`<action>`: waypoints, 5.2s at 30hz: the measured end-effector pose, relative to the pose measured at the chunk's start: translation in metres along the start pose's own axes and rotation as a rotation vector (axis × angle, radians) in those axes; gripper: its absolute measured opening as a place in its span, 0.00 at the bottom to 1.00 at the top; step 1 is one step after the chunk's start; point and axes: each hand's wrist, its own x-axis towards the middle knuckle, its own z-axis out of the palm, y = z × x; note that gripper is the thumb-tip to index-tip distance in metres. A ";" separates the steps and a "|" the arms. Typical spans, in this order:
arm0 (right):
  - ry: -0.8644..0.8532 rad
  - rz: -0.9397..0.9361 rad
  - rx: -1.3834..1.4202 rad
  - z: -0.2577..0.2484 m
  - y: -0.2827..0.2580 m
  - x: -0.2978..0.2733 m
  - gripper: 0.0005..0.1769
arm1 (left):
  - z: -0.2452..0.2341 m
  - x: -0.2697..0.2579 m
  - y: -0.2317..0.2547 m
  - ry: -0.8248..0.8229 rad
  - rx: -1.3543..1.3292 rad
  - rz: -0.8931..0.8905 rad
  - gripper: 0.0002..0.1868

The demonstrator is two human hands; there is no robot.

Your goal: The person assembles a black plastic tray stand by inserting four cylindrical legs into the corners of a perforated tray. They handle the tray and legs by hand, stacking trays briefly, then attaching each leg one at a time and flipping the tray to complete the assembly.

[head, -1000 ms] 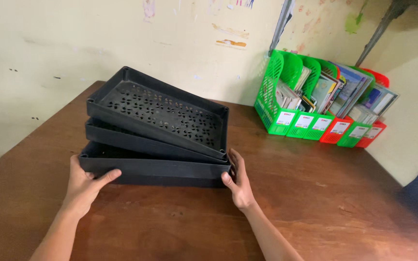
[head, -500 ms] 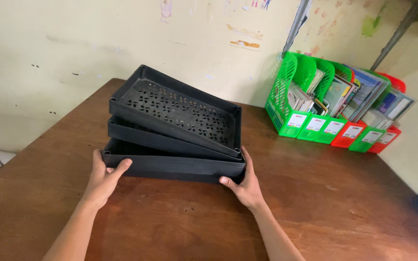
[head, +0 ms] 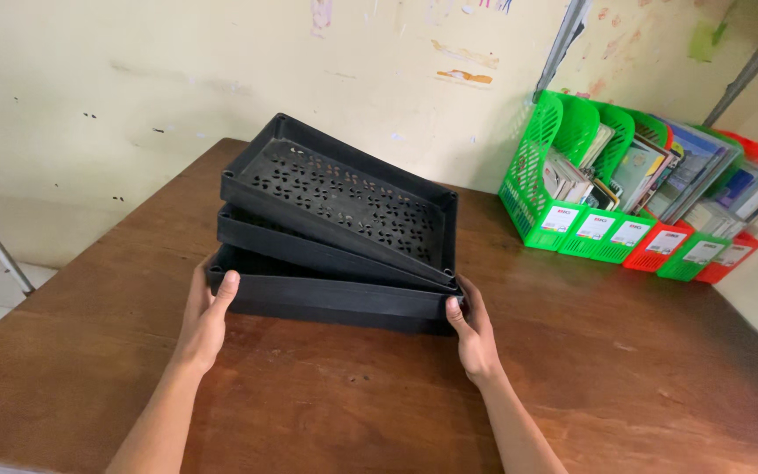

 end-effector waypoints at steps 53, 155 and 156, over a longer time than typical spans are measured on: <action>0.222 -0.561 -0.532 -0.037 -0.103 -0.041 0.22 | 0.066 -0.036 0.135 -0.279 0.806 1.124 0.11; -0.320 0.091 -0.749 0.041 -0.056 0.128 0.62 | 0.028 0.123 0.030 -0.028 0.852 -0.243 0.77; -0.352 0.134 -0.759 0.044 -0.054 0.132 0.60 | 0.027 0.124 0.027 -0.025 0.853 -0.263 0.78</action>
